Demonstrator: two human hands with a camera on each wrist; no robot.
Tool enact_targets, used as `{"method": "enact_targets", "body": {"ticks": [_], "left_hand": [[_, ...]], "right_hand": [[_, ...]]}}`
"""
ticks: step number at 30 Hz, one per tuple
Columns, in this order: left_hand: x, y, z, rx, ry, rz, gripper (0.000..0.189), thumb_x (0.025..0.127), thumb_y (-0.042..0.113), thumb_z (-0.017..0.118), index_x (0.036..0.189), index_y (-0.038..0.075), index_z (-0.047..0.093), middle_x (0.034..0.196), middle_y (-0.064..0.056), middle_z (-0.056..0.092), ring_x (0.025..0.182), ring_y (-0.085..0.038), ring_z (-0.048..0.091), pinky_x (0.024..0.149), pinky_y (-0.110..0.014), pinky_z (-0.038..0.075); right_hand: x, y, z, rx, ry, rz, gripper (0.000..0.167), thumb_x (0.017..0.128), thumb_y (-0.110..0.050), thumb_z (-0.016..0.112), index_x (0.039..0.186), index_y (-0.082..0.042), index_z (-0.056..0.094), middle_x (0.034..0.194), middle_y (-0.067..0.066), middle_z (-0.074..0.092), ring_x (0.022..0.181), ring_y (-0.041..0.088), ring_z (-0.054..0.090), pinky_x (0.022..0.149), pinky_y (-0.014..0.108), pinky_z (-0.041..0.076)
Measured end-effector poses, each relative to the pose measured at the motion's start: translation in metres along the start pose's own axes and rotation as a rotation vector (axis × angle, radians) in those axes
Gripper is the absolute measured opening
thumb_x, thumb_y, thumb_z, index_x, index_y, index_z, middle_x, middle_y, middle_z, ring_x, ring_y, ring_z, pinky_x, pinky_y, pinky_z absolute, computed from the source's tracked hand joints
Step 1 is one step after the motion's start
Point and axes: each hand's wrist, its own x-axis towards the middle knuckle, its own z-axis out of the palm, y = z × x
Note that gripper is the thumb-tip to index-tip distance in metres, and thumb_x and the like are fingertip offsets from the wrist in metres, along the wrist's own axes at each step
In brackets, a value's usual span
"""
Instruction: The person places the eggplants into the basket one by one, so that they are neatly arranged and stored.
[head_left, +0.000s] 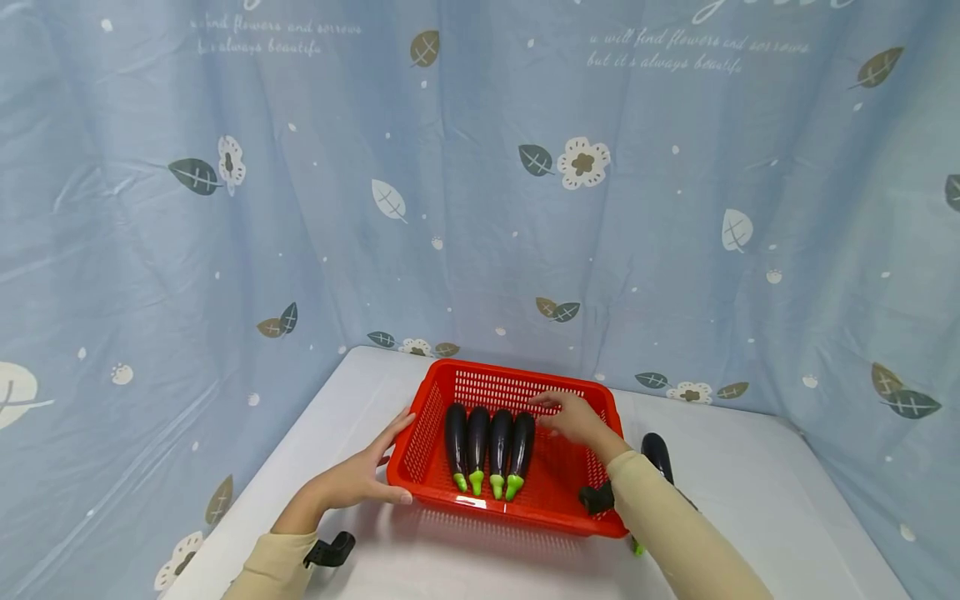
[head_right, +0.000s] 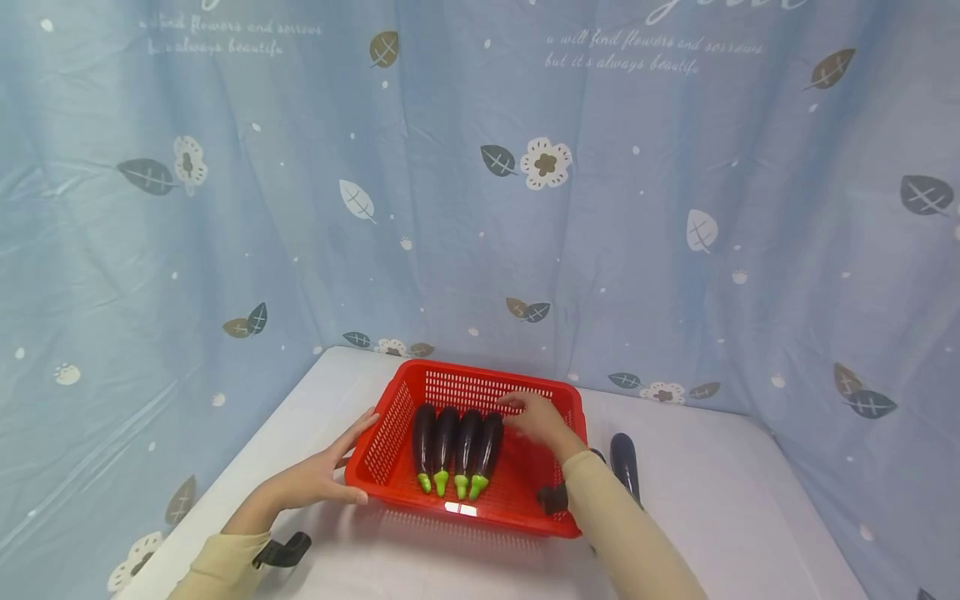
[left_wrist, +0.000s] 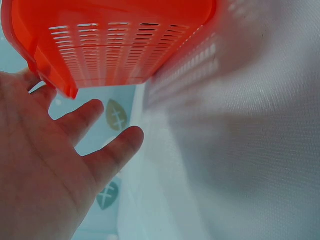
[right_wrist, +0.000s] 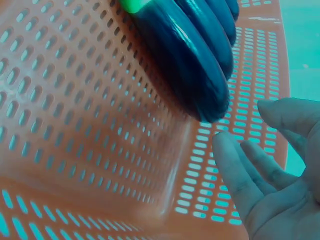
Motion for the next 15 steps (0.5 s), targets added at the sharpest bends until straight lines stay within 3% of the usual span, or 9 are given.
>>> {"method": "enact_targets", "body": {"ticks": [7, 15], "left_hand": [[-0.001, 0.001, 0.0, 0.003, 0.001, -0.008, 0.117, 0.079, 0.037, 0.086, 0.165, 0.021, 0.009, 0.171, -0.008, -0.005, 0.153, -0.039, 0.016, 0.111, -0.065, 0.037], [-0.001, 0.001, 0.0, 0.004, -0.001, -0.016, 0.116, 0.079, 0.038, 0.086, 0.165, 0.021, 0.009, 0.171, -0.008, -0.005, 0.153, -0.039, 0.016, 0.111, -0.064, 0.037]], "right_hand": [[-0.004, 0.003, -0.012, 0.021, 0.018, 0.003, 0.036, 0.095, -0.01, 0.07, 0.131, -0.013, 0.068, 0.127, 0.017, 0.066, 0.092, 0.031, 0.071, 0.077, 0.037, 0.062], [-0.013, 0.004, -0.029, 0.078, 0.042, -0.051, 0.037, 0.098, -0.005, 0.066, 0.134, -0.004, 0.064, 0.126, 0.023, 0.064, 0.091, 0.039, 0.071, 0.079, 0.047, 0.061]]}}
